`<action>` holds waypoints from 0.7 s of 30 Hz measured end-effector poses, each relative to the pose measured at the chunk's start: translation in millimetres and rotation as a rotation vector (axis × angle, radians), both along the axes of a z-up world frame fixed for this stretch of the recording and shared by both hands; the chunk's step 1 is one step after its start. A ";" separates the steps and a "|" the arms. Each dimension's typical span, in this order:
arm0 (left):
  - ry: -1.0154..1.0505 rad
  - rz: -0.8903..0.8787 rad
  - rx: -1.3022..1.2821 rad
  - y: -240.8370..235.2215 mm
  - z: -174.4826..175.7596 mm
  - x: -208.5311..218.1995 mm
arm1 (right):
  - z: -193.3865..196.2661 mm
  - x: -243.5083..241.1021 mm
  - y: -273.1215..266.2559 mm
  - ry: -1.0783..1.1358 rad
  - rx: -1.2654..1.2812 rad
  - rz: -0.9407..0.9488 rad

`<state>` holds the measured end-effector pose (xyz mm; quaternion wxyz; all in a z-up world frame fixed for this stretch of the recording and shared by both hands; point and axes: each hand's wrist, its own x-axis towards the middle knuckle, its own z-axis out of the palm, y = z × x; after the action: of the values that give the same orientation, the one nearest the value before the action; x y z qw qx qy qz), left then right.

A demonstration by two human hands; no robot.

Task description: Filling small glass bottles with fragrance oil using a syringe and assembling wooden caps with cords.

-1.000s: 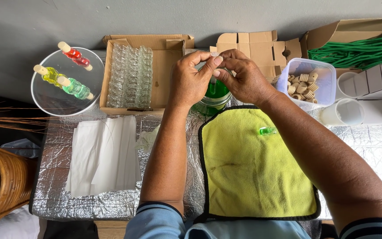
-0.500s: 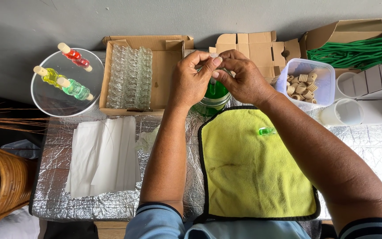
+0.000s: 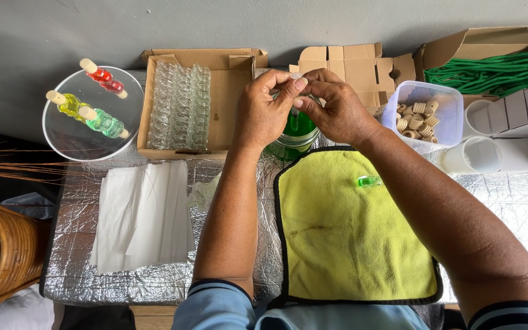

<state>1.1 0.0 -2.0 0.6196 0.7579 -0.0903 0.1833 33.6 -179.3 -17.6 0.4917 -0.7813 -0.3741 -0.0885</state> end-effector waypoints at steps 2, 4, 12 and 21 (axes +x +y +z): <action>-0.003 0.008 0.016 0.3 0.2 0.5 | 0.9 -0.6 0.5 0.002 -0.001 0.001; -0.005 0.017 0.030 0.5 -0.2 0.1 | 0.7 -1.3 0.8 0.006 -0.003 0.003; -0.009 0.022 0.025 -0.1 0.7 0.1 | -1.6 0.2 0.7 -0.010 -0.012 -0.006; -0.007 0.029 0.042 0.3 1.4 -1.2 | -0.9 -1.2 1.5 -0.002 -0.006 -0.006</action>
<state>-0.1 0.3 -0.6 0.6005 0.7712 -0.0853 0.1933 32.4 -177.8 -18.4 0.4888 -0.7838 -0.3723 -0.0896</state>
